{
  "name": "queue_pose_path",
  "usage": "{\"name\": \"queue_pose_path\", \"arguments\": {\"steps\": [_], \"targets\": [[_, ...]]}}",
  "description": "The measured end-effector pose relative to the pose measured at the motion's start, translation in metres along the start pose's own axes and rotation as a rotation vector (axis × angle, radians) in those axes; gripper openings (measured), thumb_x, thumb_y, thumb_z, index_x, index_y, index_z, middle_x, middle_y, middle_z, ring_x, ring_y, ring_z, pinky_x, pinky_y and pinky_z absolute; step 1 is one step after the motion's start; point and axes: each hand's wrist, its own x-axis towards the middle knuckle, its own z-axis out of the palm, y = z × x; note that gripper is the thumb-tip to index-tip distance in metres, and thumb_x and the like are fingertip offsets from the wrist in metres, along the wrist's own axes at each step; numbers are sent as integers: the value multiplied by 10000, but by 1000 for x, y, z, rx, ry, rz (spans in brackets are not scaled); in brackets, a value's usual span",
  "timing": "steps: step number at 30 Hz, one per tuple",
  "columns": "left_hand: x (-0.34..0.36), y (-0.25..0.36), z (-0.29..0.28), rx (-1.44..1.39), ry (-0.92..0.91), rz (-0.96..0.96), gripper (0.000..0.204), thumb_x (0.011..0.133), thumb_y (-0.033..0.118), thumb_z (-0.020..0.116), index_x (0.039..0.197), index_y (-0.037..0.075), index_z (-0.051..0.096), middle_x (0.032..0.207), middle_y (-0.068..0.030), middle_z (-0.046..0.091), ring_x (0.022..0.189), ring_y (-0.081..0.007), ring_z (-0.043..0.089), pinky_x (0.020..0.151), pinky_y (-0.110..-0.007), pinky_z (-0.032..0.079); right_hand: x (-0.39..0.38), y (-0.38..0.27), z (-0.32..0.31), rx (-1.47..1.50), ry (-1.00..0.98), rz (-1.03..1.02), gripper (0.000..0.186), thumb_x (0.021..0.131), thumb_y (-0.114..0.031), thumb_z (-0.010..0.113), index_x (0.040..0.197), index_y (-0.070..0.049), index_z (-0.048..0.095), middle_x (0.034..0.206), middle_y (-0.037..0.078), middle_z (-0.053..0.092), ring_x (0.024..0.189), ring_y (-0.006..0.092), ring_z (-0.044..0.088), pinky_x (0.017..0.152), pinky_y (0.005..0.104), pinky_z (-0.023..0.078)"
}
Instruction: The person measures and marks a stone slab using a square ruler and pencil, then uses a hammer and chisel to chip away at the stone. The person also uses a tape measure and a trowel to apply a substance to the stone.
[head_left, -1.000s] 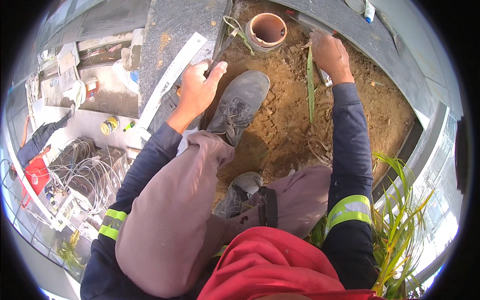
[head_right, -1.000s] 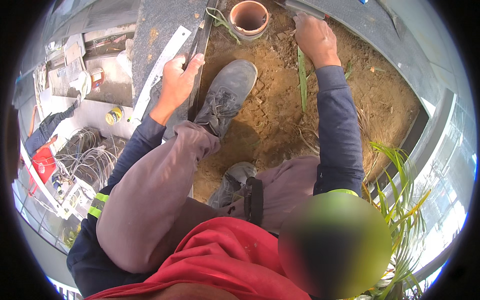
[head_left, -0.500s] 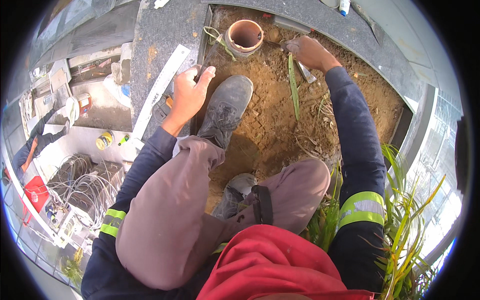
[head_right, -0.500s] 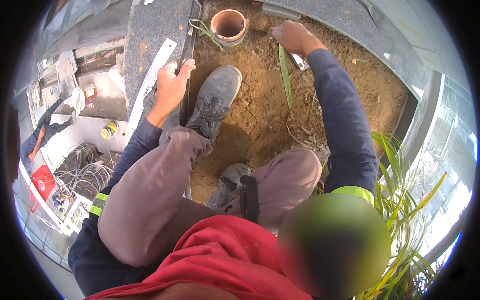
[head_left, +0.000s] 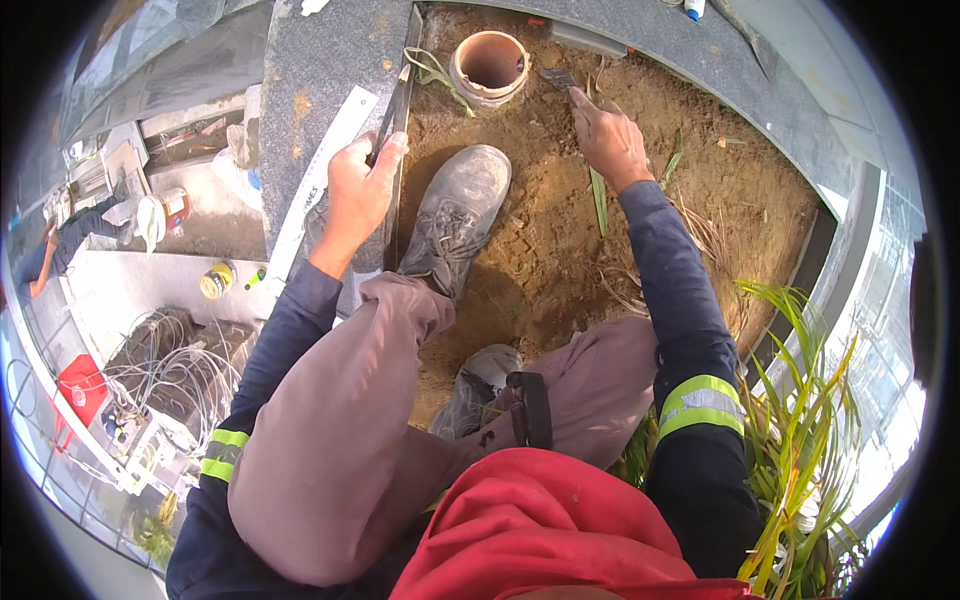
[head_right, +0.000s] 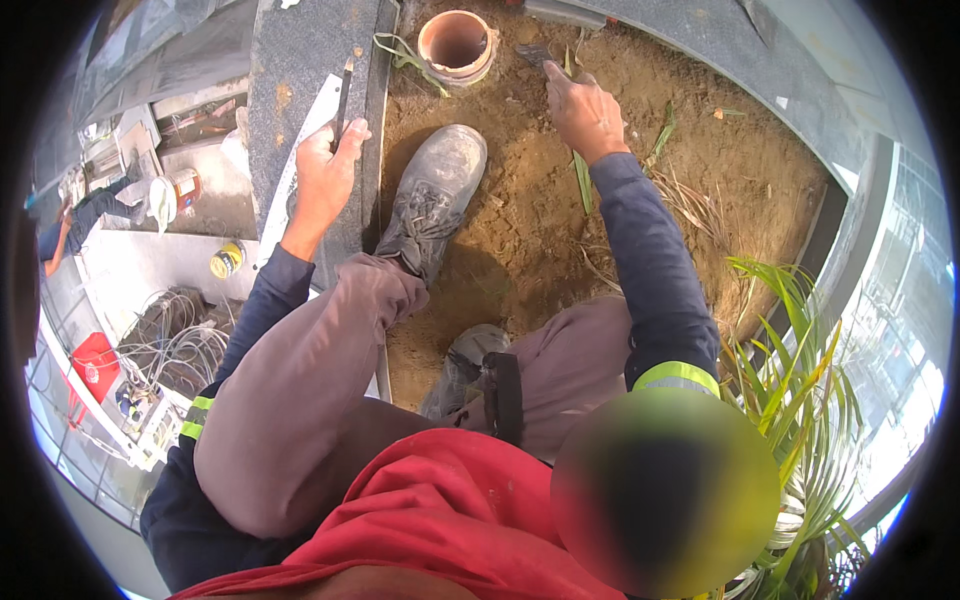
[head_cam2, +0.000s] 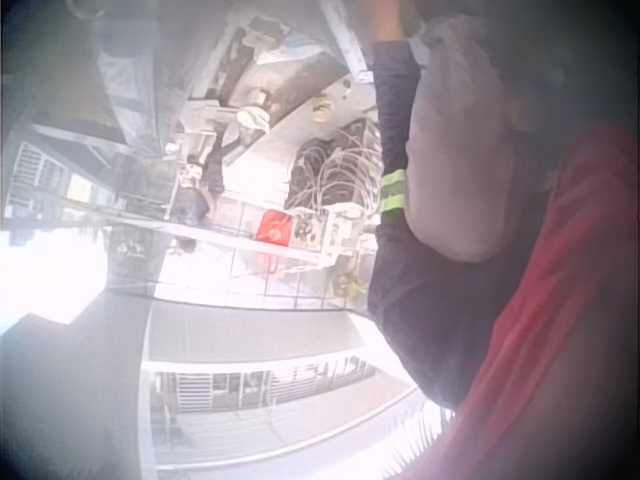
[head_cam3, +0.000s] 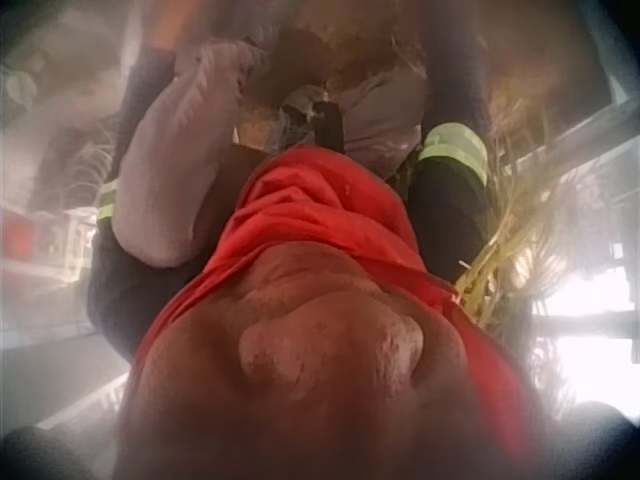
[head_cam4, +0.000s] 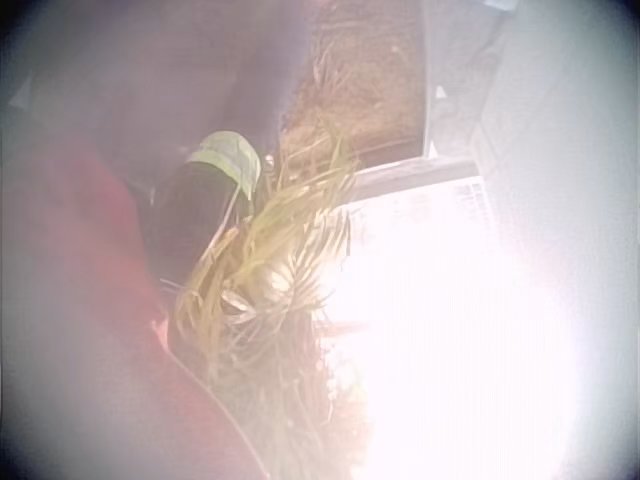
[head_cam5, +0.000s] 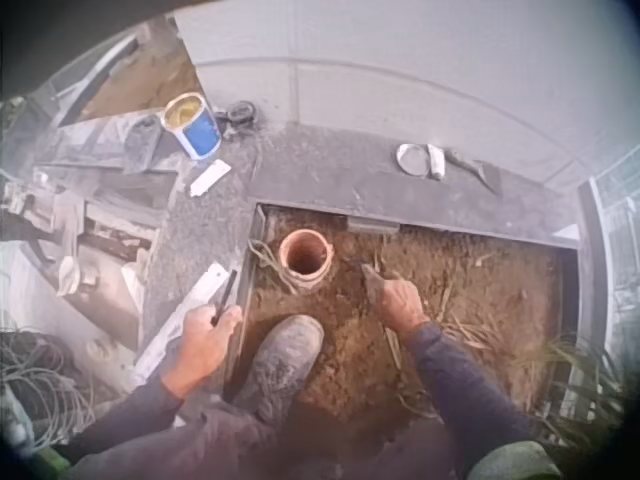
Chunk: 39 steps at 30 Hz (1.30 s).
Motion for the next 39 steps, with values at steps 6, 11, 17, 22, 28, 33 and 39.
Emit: {"name": "queue_pose_path", "arguments": {"steps": [6, 11, 17, 22, 28, 33, 39], "targets": [[0, 6, -3, 69, -28, -10, 426, 1002, 346, 685, 808, -32, 658, 630, -61, 537, 635, -130, 456, 599, -351, 422, -2, -10, 22, 61, 120, -11, 426, 1025, -302, 583, 1448, -250, 600, 928, 209, 660, 812, 429, 684, 727, 515, 554], [2, 9, -4, 13, -7, -24, 419, 1003, 338, 682, 814, -36, 655, 633, -77, 558, 638, -138, 474, 613, -346, 432, 8, 4, 13, 58, 70, -40, 430, 1019, -316, 591, 1446, -259, 604, 977, 205, 675, 843, 414, 693, 764, 505, 559], [4, 7, -1, 26, -10, 0, 410, 1006, 318, 671, 797, -33, 635, 628, -80, 538, 627, -156, 462, 615, -352, 427, 34, -21, 16, 94, 72, -73, 411, 1024, -334, 560, 1421, -253, 631, 1026, 208, 696, 917, 422, 701, 858, 506, 558], [6, 4, -6, 27, -2, 22, 424, 1002, 315, 676, 771, -33, 601, 616, -74, 502, 627, -149, 424, 595, -361, 403, 47, -21, -34, 162, -155, -43, 398, 1012, -347, 558, 1376, -235, 673, 1101, 207, 736, 1027, 421, 699, 947, 484, 541], [8, 1, -11, 37, 4, -12, 411, 1003, 332, 675, 814, -31, 636, 641, -62, 518, 645, -132, 442, 600, -336, 403, 75, -32, -49, 91, -59, -93, 401, 1006, -358, 555, 1365, -227, 677, 1163, 211, 722, 1099, 418, 673, 982, 487, 528], [11, 3, -15, 75, -30, 7, 416, 1009, 377, 664, 908, -22, 730, 699, -18, 593, 673, -100, 516, 632, -294, 429, 118, -34, -18, 105, 43, -145, 372, 1014, -348, 537, 1307, -191, 702, 1169, 213, 721, 1111, 423, 667, 989, 503, 525], [8, 8, -22, 4, 40, -17, 370, 1006, 302, 670, 861, -38, 693, 631, -107, 540, 631, -139, 472, 606, -359, 423, 113, -56, -78, -282, -391, -93, 393, 992, -335, 571, 1218, -43, 706, 1249, 235, 684, 1176, 411, 653, 1006, 506, 514]]}}
